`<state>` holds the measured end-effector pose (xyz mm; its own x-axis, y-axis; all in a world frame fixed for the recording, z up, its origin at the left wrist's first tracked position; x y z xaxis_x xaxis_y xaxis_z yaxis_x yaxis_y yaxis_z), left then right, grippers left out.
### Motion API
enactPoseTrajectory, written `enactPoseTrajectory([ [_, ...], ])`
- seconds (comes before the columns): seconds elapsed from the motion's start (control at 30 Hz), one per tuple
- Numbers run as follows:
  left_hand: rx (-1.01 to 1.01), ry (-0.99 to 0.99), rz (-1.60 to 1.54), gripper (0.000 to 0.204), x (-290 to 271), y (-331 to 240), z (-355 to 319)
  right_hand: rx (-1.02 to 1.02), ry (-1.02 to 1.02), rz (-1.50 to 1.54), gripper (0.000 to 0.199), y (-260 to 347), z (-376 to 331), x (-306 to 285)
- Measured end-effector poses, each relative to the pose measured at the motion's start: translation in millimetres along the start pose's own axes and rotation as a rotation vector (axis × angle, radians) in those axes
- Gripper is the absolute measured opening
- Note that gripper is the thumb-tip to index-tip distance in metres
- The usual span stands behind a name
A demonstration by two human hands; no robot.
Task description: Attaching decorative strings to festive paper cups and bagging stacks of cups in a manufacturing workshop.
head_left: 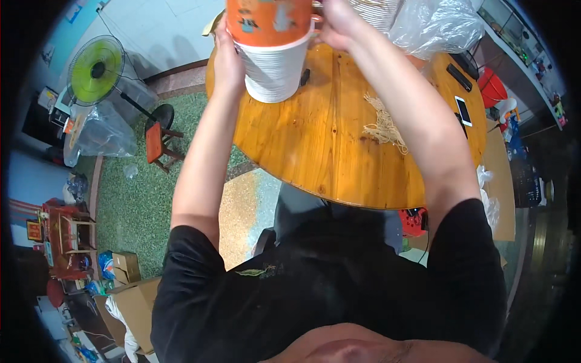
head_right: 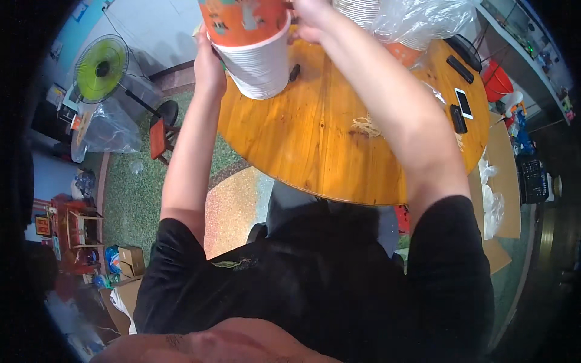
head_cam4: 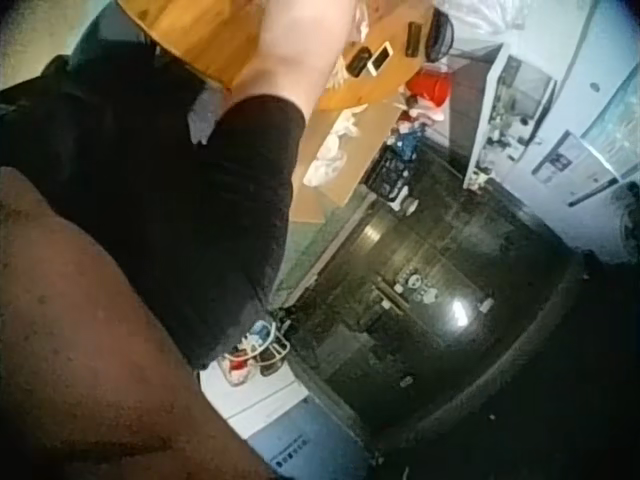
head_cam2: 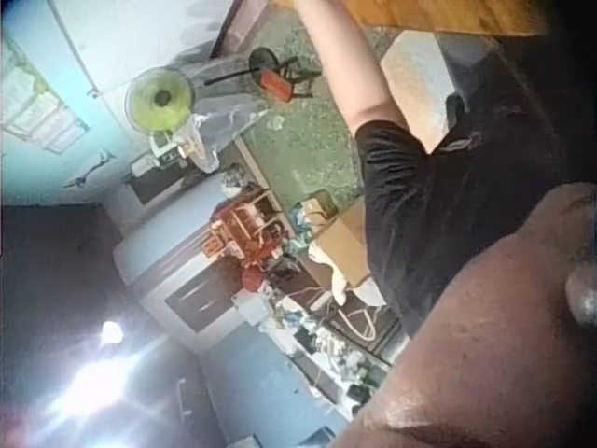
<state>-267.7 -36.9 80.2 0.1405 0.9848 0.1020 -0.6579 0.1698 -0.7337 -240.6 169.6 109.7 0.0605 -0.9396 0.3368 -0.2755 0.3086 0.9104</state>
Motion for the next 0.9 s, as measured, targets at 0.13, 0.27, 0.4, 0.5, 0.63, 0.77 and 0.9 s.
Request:
enactPoseTrajectory([
  [0.13, -0.137, -0.122, -0.164, 0.059, -4.2, -8.4, -75.8, -0.085, -0.034, 0.001, 0.064, -49.6, -73.2, -0.1],
  [0.27, -0.617, -0.105, -0.6, 0.068, 46.7, -12.4, -174.2, 0.339, 0.205, 0.361, 0.062, -150.7, -141.2, -1.9],
  [0.4, -0.689, -0.108, -0.734, 0.066, 50.0, -15.1, -211.4, 0.44, 0.115, 0.284, 0.063, -221.9, -165.7, -36.2],
  [0.5, -0.571, 0.01, -0.666, 0.069, 59.3, -7.8, -213.5, 0.238, 0.076, 0.248, 0.079, -232.5, -166.4, -54.6],
  [0.63, -0.383, 0.094, -0.523, 0.069, 60.2, 8.1, -200.5, 0.092, 0.097, 0.077, 0.084, -216.3, -165.8, -65.7],
  [0.77, -0.058, 0.284, -0.331, 0.068, 71.8, -33.6, -145.6, -0.209, 0.102, -0.148, 0.108, -143.7, -173.7, -61.2],
  [0.9, 0.583, 0.37, -0.053, 0.086, 103.4, -132.0, -58.9, -0.419, -0.06, -0.629, 0.134, -56.0, -156.3, -73.3],
])
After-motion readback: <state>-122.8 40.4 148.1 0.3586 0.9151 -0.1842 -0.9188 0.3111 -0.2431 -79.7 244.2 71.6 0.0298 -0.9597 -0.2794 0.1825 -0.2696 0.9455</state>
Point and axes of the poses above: each hand's wrist, its own z-axis towards the middle knuckle, its own x-axis out of the palm, y = z × x, the point moved 9 cm from there along z, towards the middle knuckle, and after that the axes turned 13 degrees about x, right-handed, at the moved point
